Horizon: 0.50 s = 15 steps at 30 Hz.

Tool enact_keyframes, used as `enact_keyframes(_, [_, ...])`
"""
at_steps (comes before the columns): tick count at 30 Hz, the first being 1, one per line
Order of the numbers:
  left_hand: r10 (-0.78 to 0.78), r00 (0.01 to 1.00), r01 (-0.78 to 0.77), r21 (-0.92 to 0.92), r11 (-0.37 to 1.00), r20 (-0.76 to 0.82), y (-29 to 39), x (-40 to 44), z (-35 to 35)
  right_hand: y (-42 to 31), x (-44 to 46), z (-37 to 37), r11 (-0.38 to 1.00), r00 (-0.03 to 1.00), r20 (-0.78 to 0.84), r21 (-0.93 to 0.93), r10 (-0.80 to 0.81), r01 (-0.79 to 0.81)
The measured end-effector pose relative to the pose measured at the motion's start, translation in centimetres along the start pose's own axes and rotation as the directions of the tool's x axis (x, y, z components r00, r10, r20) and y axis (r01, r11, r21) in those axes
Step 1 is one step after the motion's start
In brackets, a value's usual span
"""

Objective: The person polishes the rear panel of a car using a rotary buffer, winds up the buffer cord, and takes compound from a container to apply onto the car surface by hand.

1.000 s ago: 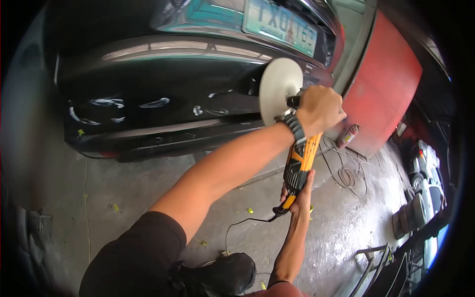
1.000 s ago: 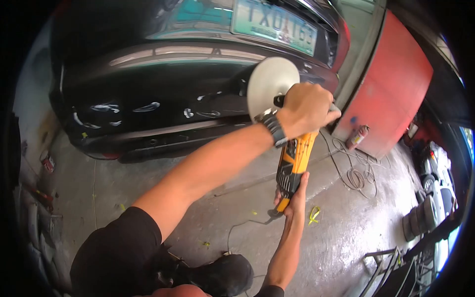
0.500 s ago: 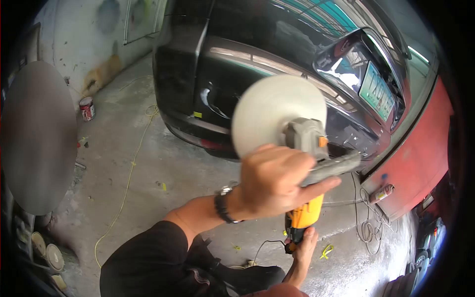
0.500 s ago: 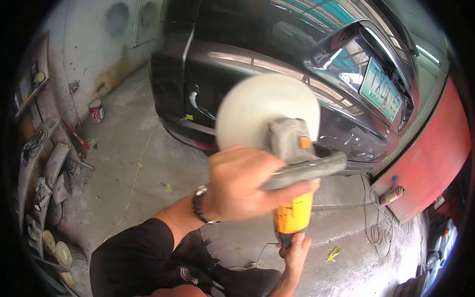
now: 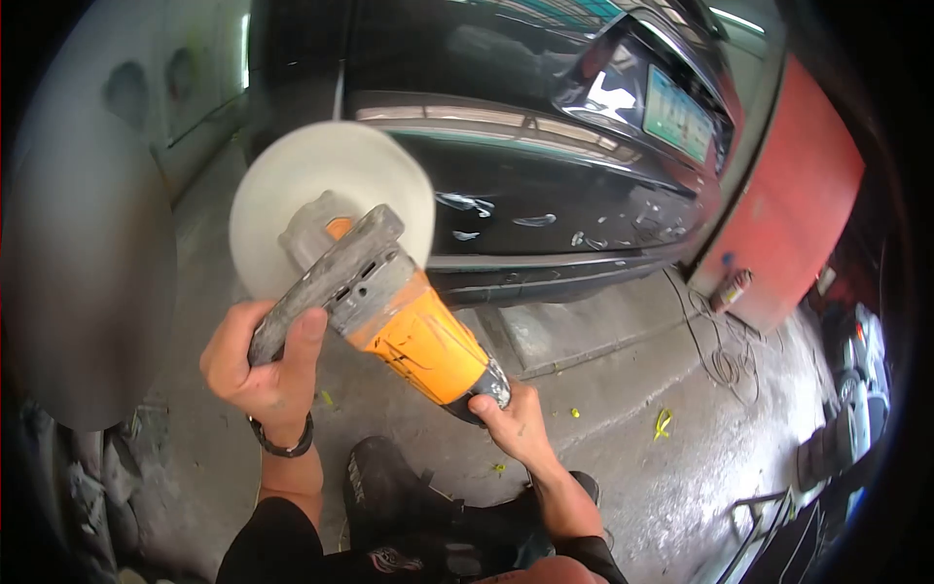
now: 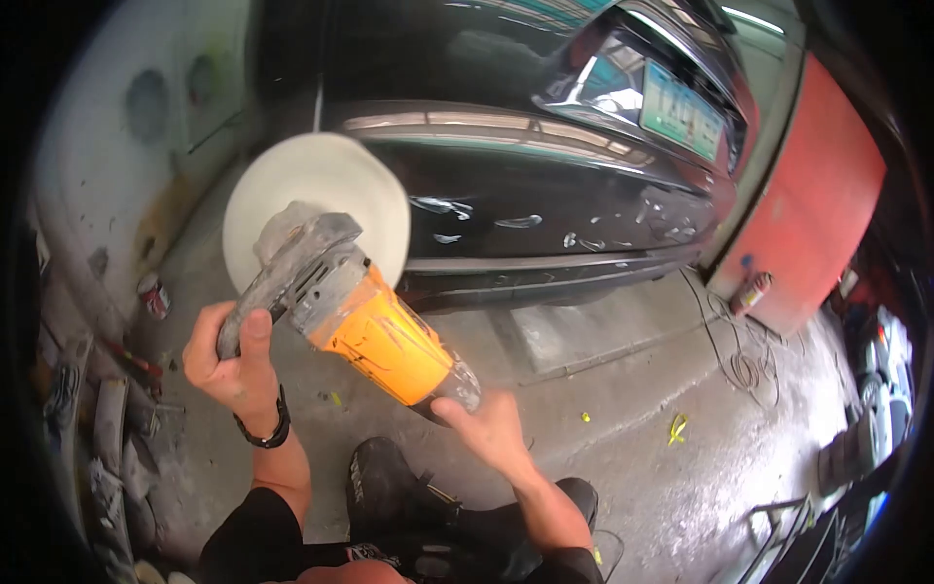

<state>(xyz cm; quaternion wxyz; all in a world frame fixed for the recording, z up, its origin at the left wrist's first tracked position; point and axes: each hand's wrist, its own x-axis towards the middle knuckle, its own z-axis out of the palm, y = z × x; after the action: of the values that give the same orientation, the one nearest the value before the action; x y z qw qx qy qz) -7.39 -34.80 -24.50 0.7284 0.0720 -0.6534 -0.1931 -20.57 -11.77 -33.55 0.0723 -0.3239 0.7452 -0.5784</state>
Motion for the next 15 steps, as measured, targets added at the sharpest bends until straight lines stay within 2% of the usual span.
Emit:
enact_keyframes(3, [0.062,0.996,-0.061,-0.020,0.998,0.065,0.6,-0.3,0.4,2.3,0.2,0.1,0.999,1.000,-0.003,0.048,0.019,-0.019])
enact_keyframes(9, [0.268,0.937,-0.242,-0.137,0.961,0.223,3.6,0.2,4.6,7.3,-0.2,-1.1,0.991,0.988,-0.153,0.132,-0.015,0.036])
enact_keyframes(13, [0.386,0.863,-0.313,-0.254,0.915,0.327,7.1,-0.2,9.0,11.1,-0.6,-2.6,0.970,0.983,-0.143,0.231,0.113,-0.078])
enact_keyframes(15, [0.461,0.829,-0.373,-0.300,0.878,0.317,8.4,-0.9,11.8,11.1,-0.4,-3.4,0.944,0.976,-0.157,0.317,0.149,-0.093])
